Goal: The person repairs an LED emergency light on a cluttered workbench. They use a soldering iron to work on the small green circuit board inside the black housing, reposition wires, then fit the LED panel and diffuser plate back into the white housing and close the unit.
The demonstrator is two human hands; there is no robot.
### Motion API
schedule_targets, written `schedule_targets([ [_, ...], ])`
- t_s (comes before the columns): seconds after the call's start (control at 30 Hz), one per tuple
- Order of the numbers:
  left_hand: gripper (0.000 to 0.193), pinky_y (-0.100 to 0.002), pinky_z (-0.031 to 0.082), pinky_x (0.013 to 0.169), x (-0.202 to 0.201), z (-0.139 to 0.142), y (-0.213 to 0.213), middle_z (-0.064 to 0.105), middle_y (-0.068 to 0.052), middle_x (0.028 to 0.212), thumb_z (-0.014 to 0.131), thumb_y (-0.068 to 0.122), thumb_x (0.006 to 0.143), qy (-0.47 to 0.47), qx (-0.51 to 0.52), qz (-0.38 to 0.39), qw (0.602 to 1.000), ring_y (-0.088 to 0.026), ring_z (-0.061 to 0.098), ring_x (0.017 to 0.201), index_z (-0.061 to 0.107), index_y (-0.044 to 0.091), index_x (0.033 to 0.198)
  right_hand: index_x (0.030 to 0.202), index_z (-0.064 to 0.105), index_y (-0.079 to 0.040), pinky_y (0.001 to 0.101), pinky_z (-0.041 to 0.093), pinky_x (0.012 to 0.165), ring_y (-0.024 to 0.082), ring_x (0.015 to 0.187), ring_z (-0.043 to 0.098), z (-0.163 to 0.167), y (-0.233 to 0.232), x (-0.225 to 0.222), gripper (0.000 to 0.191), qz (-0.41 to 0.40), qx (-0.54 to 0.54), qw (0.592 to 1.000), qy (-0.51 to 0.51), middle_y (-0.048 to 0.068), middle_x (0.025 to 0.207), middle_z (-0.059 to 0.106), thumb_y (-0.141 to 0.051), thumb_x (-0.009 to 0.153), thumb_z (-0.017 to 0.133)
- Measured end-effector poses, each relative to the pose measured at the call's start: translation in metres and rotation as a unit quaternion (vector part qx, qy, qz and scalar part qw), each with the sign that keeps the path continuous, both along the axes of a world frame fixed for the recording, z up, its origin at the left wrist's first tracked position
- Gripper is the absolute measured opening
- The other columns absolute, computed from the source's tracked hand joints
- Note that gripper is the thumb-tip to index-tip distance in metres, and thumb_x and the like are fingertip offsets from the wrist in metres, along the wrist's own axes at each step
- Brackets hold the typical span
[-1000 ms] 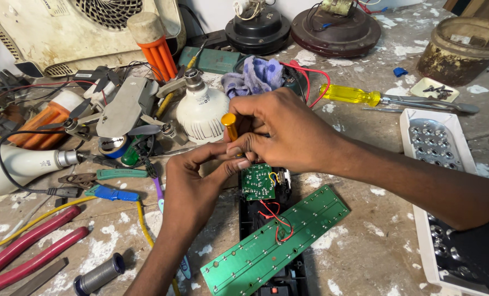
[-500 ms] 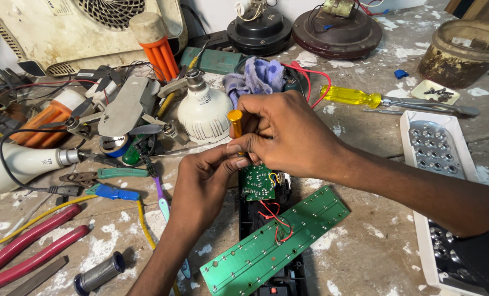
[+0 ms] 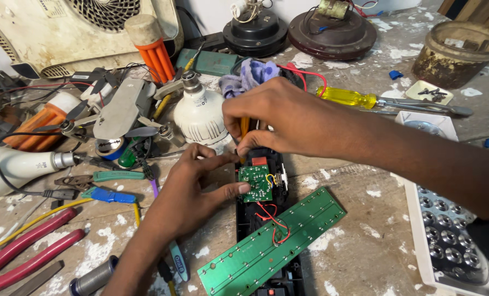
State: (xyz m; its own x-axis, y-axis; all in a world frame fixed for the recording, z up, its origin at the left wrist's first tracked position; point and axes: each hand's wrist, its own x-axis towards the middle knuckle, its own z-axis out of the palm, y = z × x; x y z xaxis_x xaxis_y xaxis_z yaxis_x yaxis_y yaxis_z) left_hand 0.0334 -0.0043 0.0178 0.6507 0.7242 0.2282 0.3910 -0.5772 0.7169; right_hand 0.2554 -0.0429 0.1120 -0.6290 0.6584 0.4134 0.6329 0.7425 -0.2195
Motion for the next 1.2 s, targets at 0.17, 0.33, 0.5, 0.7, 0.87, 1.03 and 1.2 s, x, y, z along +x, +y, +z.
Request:
schedule_targets([
  [0.17,0.049,-0.030,0.052,0.069,-0.005,0.006,0.003,0.066,-0.004,0.085,0.081,0.026,0.080,0.048,-0.071,-0.057,0.995,-0.013,0.060,0.074,0.072,0.009,0.125,0.088,0.064,0.000,0.0454,0.054,0.070,0.033,0.086,0.073,0.017,0.004,-0.010,0.019,0.025,-0.034,0.992,-0.116,0.014,0.089,0.069,-0.012,0.079,0.077],
  [0.33,0.032,-0.028,0.048,0.064,-0.004,0.005,0.003,0.063,0.001,0.073,0.079,0.025,0.083,0.025,-0.101,-0.068,0.992,-0.007,0.054,0.069,0.071,0.004,0.107,0.083,0.064,-0.008,0.0439,0.055,0.076,0.030,0.095,0.067,0.018,0.000,-0.031,0.014,-0.047,0.074,0.950,-0.300,0.008,0.096,0.064,-0.021,0.083,0.070],
  [0.5,0.024,-0.031,0.042,0.055,-0.005,0.000,0.003,0.057,0.002,0.060,0.082,0.025,0.082,0.046,-0.114,-0.029,0.992,-0.008,0.046,0.060,0.071,0.003,0.081,0.051,0.064,-0.014,0.0348,0.054,0.081,0.018,0.103,0.058,0.021,-0.004,-0.034,0.019,0.082,0.300,0.891,-0.331,-0.001,0.094,0.058,-0.023,0.067,0.068],
  [0.7,0.025,-0.032,0.041,0.054,-0.005,-0.003,0.005,0.058,0.000,0.058,0.083,0.026,0.082,0.051,-0.104,-0.022,0.993,-0.008,0.045,0.059,0.072,0.004,0.080,0.057,0.066,-0.014,0.0334,0.054,0.084,0.019,0.102,0.061,0.016,-0.002,-0.035,0.018,0.063,0.288,0.899,-0.322,0.000,0.084,0.061,-0.022,0.073,0.068],
  [0.87,0.026,-0.031,0.041,0.054,-0.005,-0.005,0.006,0.057,-0.001,0.059,0.083,0.026,0.082,0.043,-0.091,-0.030,0.994,-0.009,0.045,0.059,0.072,0.003,0.081,0.064,0.066,-0.013,0.0376,0.053,0.077,0.022,0.095,0.061,0.017,-0.001,-0.031,0.019,0.037,0.223,0.918,-0.325,0.003,0.078,0.061,-0.021,0.082,0.065],
  [1.03,0.029,-0.029,0.046,0.057,-0.005,-0.003,0.005,0.064,0.002,0.065,0.082,0.024,0.081,0.038,-0.096,-0.040,0.994,-0.007,0.049,0.062,0.075,0.007,0.104,0.065,0.068,-0.012,0.0379,0.053,0.078,0.022,0.096,0.061,0.021,-0.005,-0.032,0.014,0.021,0.211,0.917,-0.339,0.002,0.079,0.063,-0.020,0.076,0.067],
  [1.2,0.047,-0.027,0.047,0.059,-0.004,-0.001,0.003,0.065,0.003,0.068,0.082,0.022,0.080,0.025,-0.083,-0.043,0.995,-0.007,0.050,0.063,0.073,0.011,0.125,0.060,0.069,-0.011,0.0352,0.052,0.082,0.021,0.097,0.061,0.026,-0.017,-0.028,0.010,-0.003,0.231,0.902,-0.364,0.002,0.084,0.064,-0.017,0.067,0.070],
])
